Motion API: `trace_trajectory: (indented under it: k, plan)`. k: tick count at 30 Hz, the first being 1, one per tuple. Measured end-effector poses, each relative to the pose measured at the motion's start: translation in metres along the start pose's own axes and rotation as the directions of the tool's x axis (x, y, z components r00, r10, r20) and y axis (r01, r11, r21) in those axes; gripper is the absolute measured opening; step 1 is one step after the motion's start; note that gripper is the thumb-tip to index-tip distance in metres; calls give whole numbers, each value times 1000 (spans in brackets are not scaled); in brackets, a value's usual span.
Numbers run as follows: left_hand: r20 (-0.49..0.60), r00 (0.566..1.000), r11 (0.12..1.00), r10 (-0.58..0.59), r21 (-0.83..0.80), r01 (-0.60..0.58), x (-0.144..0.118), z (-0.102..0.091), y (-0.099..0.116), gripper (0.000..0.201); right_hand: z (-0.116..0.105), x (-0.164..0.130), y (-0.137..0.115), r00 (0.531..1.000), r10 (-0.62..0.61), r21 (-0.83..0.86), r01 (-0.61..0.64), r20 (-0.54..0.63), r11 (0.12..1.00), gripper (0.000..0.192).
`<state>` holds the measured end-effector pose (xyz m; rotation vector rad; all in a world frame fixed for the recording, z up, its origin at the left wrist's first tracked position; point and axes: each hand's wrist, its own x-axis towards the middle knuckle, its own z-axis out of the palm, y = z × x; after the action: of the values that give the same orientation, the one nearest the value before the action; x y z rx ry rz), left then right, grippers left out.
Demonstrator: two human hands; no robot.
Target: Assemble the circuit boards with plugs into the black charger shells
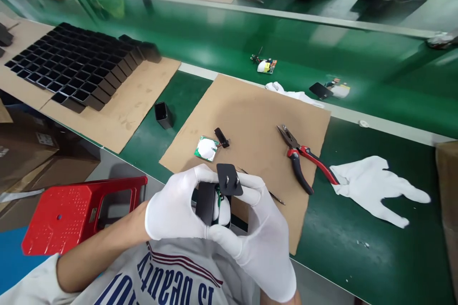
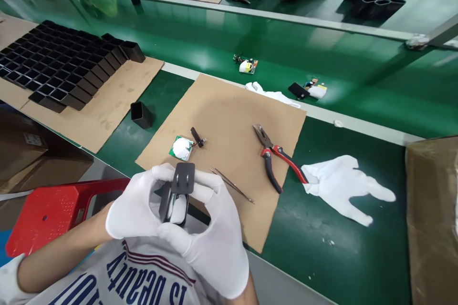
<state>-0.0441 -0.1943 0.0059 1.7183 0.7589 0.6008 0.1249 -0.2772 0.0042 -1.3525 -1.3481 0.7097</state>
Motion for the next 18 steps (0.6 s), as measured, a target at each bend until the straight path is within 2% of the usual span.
trace_trajectory:
  k: [4,7,10,12,13,15,16,17,18]
  plan:
    - [-38,995,987,91,134,-85,-2,-2,-4,59,-1,4,0,998,-49,3,49,-50,999,38]
    - [-6,994,983,108,150,-105,0,-2,-4,68,4,4,1,995,-6,66,12,-95,998,14]
    - [66,997,989,-33,144,23,6,-2,-2,71,6,-1,0,973,155,216,-117,-170,969,21]
    - [74,985,980,-153,140,142,10,-1,-3,70,1,-2,-3,929,235,266,-159,-287,951,28]
    - [66,977,971,-202,141,192,13,-1,-4,68,-5,0,-4,897,239,239,-156,-372,958,31]
    - [25,971,965,-238,123,233,16,1,-9,64,-21,10,-5,841,152,28,-161,-519,987,31]
    - [-2,975,970,-220,103,219,17,1,-11,62,-29,18,-3,834,72,-136,-173,-548,975,29]
    - [-38,982,979,-183,81,185,19,1,-14,61,-37,27,-1,847,-6,-310,-187,-531,932,25]
    - [-73,989,989,-131,61,136,21,1,-15,61,-43,38,3,884,-59,-484,-198,-464,852,22]
